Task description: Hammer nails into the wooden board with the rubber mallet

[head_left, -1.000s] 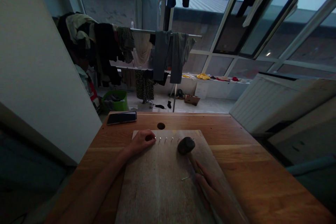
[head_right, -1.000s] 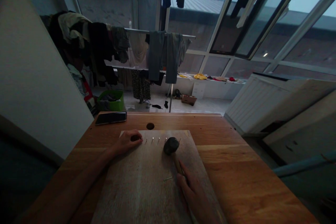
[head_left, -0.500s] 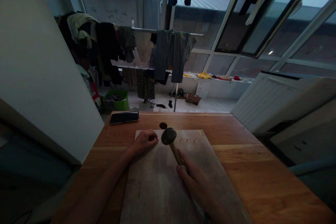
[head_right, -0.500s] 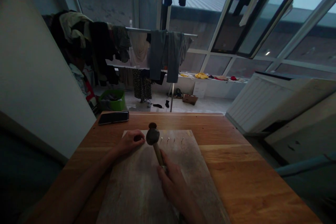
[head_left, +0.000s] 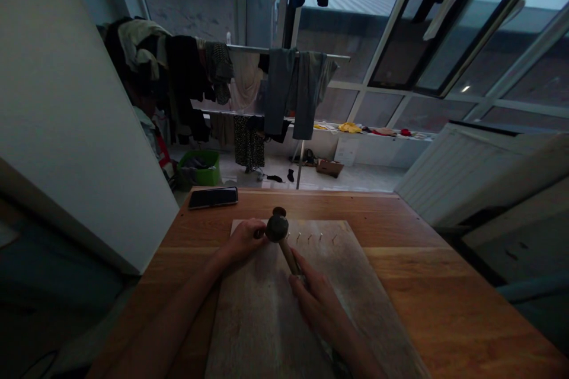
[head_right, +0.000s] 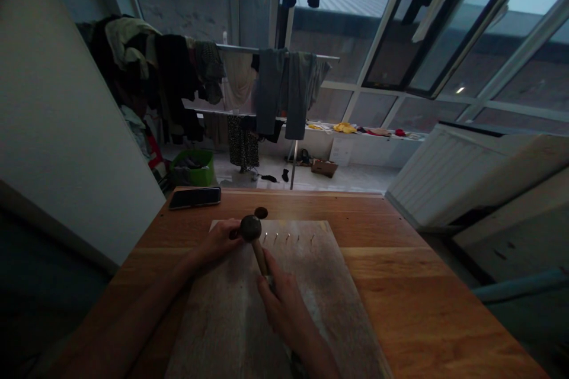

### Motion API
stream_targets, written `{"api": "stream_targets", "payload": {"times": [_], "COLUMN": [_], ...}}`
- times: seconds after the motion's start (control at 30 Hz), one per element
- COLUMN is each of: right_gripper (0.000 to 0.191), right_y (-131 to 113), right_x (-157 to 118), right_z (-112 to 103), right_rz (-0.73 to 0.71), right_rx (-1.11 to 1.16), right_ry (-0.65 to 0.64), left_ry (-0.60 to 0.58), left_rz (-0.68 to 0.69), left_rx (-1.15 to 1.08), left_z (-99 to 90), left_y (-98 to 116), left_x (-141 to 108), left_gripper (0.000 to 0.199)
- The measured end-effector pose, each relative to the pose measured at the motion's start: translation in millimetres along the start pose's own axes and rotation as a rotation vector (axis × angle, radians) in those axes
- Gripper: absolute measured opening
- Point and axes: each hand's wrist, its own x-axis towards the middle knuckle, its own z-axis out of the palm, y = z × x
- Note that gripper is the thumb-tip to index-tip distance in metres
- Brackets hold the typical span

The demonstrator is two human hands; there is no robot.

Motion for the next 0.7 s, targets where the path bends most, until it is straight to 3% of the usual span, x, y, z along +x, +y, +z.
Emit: {"api": "stream_targets", "payload": {"times": [0.1, 0.23, 0.37, 0.53, 0.7], "right_gripper": [0.062, 0.066, 0.071, 0.076, 0.084], "right_y": [5.1, 29.6, 58.4, 77.6, 77.7], "right_x": [-17.6, -48.0, -68.5, -71.6, -67.9], "right_z": [-17.6, -51.6, -72.9, -71.3, -68.5], "right_rz": [0.07, 0.144, 0.209, 0.2, 0.251], "right_rx": [0.017, -0.054, -0.108, -0.094, -0.065], "right_ry": [0.043, 0.153, 0.178, 0.169, 0.178], "left_ry": [-0.004, -0.02, -0.082, -0.238, -0.216], "left_rz": [-0.056, -0.105, 0.096, 0.505, 0.642], "left_rx": [-0.013, -0.076, 0.012, 0.427, 0.711], "left_z": [-2.2, -10.8, -6.9, 42.1, 88.3], "left_y": [1.7, 15.9, 63.4, 131.4, 147.3], "left_x": [-0.5, 1.7, -0.3, -28.9, -58.1], "left_gripper": [0.012, 0.025, 0.015, 0.003, 0.011]}}
